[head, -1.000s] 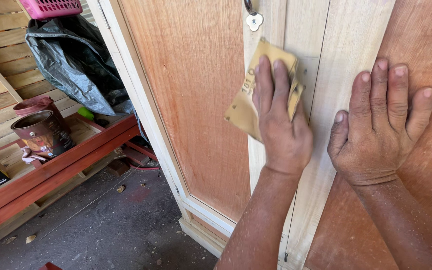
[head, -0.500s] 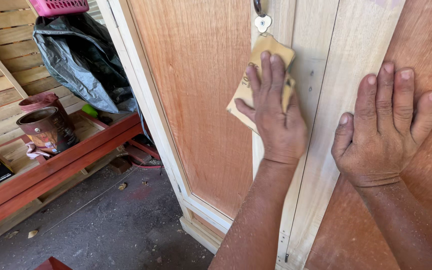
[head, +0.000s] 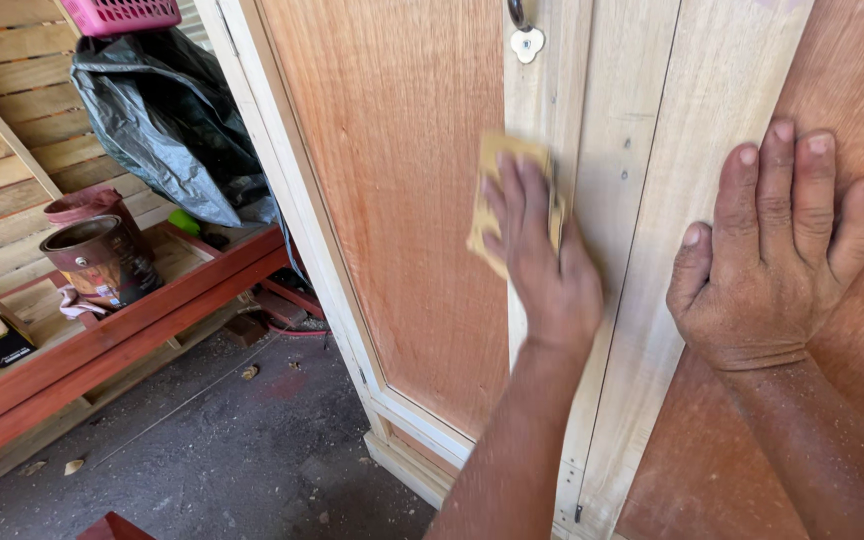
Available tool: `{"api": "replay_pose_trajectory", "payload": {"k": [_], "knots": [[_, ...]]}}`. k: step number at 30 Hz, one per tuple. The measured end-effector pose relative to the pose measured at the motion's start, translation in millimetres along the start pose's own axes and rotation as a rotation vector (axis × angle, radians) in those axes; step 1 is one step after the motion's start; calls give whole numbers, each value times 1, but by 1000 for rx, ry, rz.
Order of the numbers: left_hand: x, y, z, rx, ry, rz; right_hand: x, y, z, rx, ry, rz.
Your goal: The person sands the wooden frame rails and panel edges of a cabinet door using sheets of sandpaper held by hand. They work along the horizontal and vertical frame members, steadying the door with the other hand and moving between different rails and edges.
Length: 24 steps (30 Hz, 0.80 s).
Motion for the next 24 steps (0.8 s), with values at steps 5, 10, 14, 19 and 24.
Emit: {"api": "replay_pose_trajectory", "payload": {"k": [5,10,14,19,24], "knots": [[12,11,-19,-99,20,-42,0,1,1,-3,-3,-81],[32,-40,-109,77,-153,18,-4,-10,1,160,34,-848],[24,-37,-81,23,-137,80,-5,-8,-1,131,1,-839],[-3,-6,-3,-119,-41,45,-5,-7,-3,131,3,-824],[11,-5,-67,-279,-128,55,-5,-8,-1,123,18,-825]]}}
Point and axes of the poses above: each hand's wrist, its own z-axis towards the middle knuckle, its own x-axis out of the back of the hand, y = z × x, the point moved 7 cm from there along z, towards the middle knuckle, and after that the axes turned 1 degree about -x, right-handed, at the moved point
